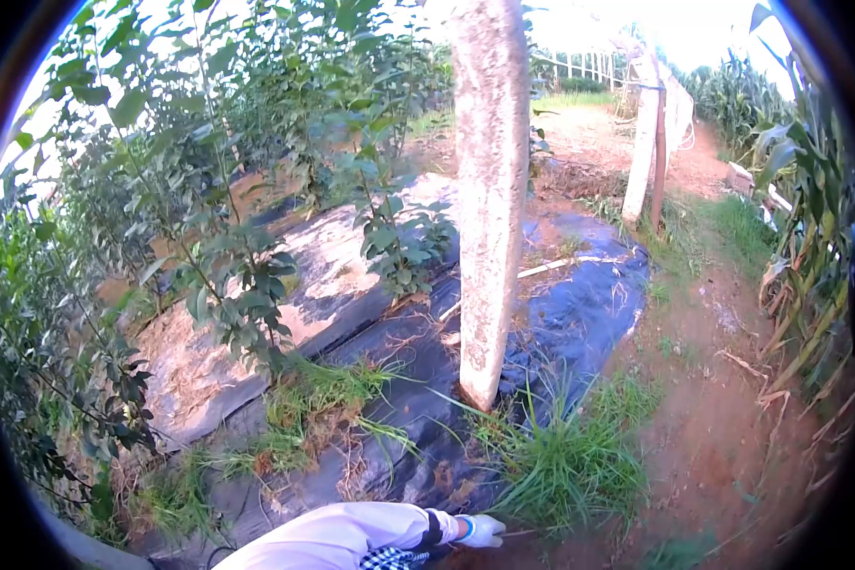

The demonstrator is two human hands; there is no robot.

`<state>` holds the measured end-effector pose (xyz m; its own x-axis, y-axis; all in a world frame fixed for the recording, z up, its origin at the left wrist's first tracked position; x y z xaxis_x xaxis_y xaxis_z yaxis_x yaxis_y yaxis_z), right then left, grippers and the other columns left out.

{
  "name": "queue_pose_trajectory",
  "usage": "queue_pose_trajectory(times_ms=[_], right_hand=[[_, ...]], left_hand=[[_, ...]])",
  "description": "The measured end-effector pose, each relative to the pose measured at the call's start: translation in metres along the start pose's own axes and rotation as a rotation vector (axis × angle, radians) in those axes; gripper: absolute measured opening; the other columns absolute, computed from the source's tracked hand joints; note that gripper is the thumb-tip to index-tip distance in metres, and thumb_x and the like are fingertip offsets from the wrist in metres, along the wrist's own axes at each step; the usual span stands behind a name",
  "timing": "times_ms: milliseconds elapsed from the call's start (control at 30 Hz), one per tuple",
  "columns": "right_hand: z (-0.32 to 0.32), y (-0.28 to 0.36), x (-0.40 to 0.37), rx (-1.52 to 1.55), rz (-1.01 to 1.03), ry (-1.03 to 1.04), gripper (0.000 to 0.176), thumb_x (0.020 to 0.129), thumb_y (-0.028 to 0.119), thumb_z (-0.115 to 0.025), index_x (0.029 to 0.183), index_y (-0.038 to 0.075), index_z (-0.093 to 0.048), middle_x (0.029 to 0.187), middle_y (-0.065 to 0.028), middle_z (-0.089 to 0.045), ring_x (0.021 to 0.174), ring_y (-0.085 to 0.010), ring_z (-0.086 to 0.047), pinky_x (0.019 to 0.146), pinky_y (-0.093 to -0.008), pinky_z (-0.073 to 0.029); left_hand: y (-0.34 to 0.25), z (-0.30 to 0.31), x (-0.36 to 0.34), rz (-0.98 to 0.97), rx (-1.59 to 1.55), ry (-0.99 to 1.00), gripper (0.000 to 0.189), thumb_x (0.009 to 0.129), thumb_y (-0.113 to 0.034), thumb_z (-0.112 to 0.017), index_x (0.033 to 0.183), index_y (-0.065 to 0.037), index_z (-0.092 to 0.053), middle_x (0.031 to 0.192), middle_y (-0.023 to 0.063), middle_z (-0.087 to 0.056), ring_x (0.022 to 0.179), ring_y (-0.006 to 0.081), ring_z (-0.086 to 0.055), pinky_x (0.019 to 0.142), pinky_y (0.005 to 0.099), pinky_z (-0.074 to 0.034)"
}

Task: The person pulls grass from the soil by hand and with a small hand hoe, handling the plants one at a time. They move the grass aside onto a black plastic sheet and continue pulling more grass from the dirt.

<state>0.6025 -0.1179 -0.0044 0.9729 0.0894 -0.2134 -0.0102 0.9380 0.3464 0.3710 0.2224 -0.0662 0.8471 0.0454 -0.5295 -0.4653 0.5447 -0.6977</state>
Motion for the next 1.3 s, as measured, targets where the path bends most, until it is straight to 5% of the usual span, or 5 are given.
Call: queue_pose_trajectory(times_ms=[333, 467, 800, 1000, 1300], right_hand=[[0.034, 0.396, -0.141, 0.829, 0.552, 0.696, 0.035, 0.089, 0.035, -0.066, 0.093, 0.0, -0.07, 0.078, -0.0097, -0.068, 0.069, -0.0165, -0.061, 0.065, -0.0338, -0.05], [0.023, 0.458, -0.251, -0.053, 1.179, 1.066, 0.093, 0.077, 0.074, -0.055, 0.135, 0.001, -0.048, 0.135, -0.0295, -0.048, 0.121, -0.0393, -0.053, 0.101, -0.0389, -0.043], [-0.037, 0.219, -0.106, 0.065, 0.332, 0.47, 0.049, 0.083, 0.04, -0.07, 0.108, -0.001, -0.064, 0.095, -0.0169, -0.07, 0.09, -0.0281, -0.067, 0.08, -0.0363, -0.052], [-0.059, 0.133, -0.113, 0.878, -0.354, 1.083, 0.048, 0.1, 0.045, -0.043, 0.114, 0.004, -0.062, 0.103, -0.0117, -0.067, 0.092, -0.0214, -0.063, 0.081, -0.0348, -0.05], [-0.084, -0.018, -0.061, 0.492, -0.364, 0.09, 0.054, 0.1, 0.049, -0.041, 0.095, -0.001, -0.063, 0.074, -0.0076, -0.06, 0.067, -0.0209, -0.057, 0.062, -0.0358, -0.046]], left_hand=[[-0.025, -0.018, -0.035, -0.026, -0.065, 0.071, 0.041, 0.086, -0.035, -0.056, 0.112, -0.003, -0.056, 0.105, 0.0246, -0.064, 0.101, 0.0435, -0.06, 0.088, 0.05, -0.045], [-0.001, -0.084, 0.015, -0.166, -0.22, -0.076, 0.047, 0.087, -0.038, -0.057, 0.116, -0.001, -0.056, 0.11, 0.0246, -0.063, 0.104, 0.0397, -0.061, 0.089, 0.0476, -0.046], [-0.055, -0.011, -0.03, -0.078, -0.75, 0.176, 0.037, 0.09, -0.034, -0.062, 0.101, -0.001, -0.053, 0.061, 0.0042, -0.054, 0.048, 0.0142, -0.052, 0.045, 0.0313, -0.039], [-0.112, -0.007, -0.033, -0.379, -0.44, 0.31, 0.047, 0.09, -0.038, -0.061, 0.117, -0.003, -0.048, 0.086, 0.0144, -0.064, 0.08, 0.0314, -0.066, 0.072, 0.0405, -0.051], [0.014, 0.1, -0.002, 0.065, 0.312, -0.188, 0.023, 0.088, -0.024, -0.052, 0.102, -0.008, -0.061, 0.097, 0.0194, -0.064, 0.091, 0.0351, -0.064, 0.078, 0.0442, -0.052]])
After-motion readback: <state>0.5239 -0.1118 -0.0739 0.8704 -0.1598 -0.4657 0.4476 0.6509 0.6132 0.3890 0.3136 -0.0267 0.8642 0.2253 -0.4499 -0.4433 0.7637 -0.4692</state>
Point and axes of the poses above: each hand's wrist, its own x-axis towards the middle knuckle, its own z-axis out of the back of the hand, y = z × x, the point moved 3 cm from there along x, towards the middle knuckle
